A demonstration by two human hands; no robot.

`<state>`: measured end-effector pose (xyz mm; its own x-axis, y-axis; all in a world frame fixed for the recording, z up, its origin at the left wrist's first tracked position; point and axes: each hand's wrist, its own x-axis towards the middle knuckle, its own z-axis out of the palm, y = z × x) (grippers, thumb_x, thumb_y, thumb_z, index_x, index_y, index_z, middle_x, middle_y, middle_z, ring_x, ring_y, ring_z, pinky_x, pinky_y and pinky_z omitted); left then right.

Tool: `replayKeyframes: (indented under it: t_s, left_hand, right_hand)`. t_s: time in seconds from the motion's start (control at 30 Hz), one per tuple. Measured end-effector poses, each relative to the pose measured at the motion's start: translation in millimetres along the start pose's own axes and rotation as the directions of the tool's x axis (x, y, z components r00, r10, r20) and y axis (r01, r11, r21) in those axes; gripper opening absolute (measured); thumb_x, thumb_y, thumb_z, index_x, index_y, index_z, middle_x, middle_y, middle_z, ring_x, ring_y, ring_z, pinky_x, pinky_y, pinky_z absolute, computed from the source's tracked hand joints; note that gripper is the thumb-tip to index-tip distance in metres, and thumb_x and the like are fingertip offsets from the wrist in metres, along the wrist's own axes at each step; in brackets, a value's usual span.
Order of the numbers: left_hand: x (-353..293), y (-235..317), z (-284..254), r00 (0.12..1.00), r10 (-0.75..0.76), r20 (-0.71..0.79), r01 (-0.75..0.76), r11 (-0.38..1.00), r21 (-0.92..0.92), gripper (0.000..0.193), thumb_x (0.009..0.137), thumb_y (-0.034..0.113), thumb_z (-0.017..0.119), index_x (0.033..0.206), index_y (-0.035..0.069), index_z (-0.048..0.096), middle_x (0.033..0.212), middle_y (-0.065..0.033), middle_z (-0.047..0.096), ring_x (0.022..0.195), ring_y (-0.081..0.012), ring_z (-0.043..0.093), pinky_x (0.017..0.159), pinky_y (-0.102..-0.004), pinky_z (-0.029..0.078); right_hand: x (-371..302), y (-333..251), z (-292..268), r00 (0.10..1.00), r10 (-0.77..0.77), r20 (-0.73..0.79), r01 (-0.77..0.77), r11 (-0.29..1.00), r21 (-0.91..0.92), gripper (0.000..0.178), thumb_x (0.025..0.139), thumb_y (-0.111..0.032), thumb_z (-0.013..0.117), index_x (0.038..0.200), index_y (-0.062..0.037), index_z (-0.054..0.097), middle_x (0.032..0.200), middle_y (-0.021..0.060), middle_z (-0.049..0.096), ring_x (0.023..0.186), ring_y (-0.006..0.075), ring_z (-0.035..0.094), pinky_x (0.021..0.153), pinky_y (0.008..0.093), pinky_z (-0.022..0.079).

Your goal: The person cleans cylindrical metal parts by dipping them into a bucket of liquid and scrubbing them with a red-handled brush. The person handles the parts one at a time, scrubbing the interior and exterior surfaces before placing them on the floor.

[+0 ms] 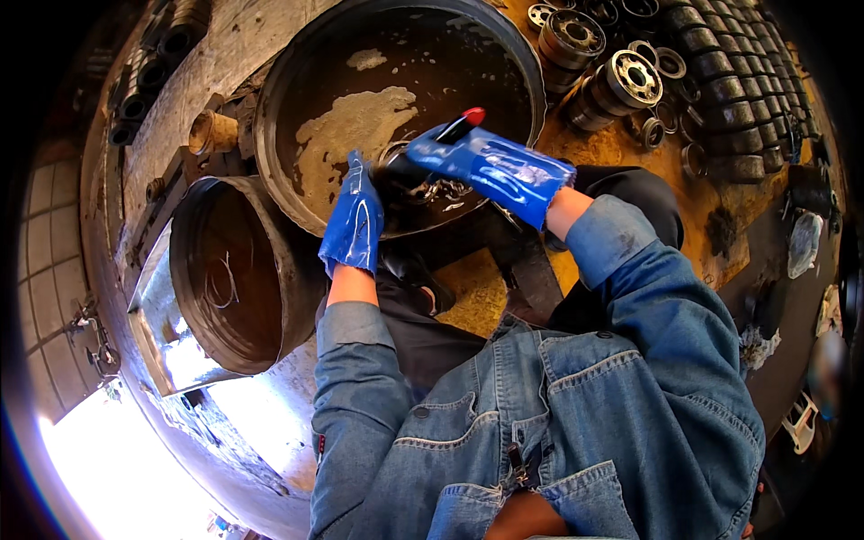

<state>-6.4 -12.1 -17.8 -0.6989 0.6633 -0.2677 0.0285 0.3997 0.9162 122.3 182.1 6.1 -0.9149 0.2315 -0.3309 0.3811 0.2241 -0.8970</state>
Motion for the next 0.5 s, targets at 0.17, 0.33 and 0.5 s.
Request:
replayKeyframes:
  t_s: [0.17,0.33,0.5]
  left_hand:
    - [5,-7,2,0.99,-0.14,0.026,0.141,0.936,-0.323,0.064,0.112,0.047,0.045,0.146,-0.007,0.055,0.143,-0.0143,0.065,0.131,-0.0258,0.059,0.116,-0.0338,0.043]
    - [11,-18,4,0.963,-0.265,0.041,0.239,0.779,-0.579,0.067,0.113,0.049,0.041,0.148,-0.007,0.053,0.144,-0.0143,0.065,0.133,-0.0257,0.059,0.118,-0.0336,0.042]
    - [11,-23,6,0.977,-0.212,0.019,0.19,0.827,-0.528,0.072,0.115,0.053,0.029,0.148,-0.006,0.053,0.144,-0.0149,0.065,0.133,-0.0257,0.059,0.119,-0.0328,0.04]
  right_hand:
    - [23,-20,9,0.999,0.006,-0.034,-0.006,1.0,0.012,0.036,0.104,-0.037,0.06,0.121,-0.0091,0.075,0.104,0.0123,0.078,0.092,0.0232,0.073,0.087,0.0364,0.057]
    - [-1,-11,5,0.927,0.228,-0.297,-0.106,0.92,0.376,0.048,0.1,-0.045,0.06,0.112,-0.0007,0.076,0.098,0.0159,0.078,0.089,0.0246,0.071,0.087,0.0378,0.054]
    - [-23,-2,-4,0.77,0.517,-0.375,-0.502,0.853,0.145,0.055,0.099,-0.051,0.059,0.118,-0.0011,0.073,0.108,0.0206,0.077,0.106,0.0365,0.073,0.095,0.0412,0.053]
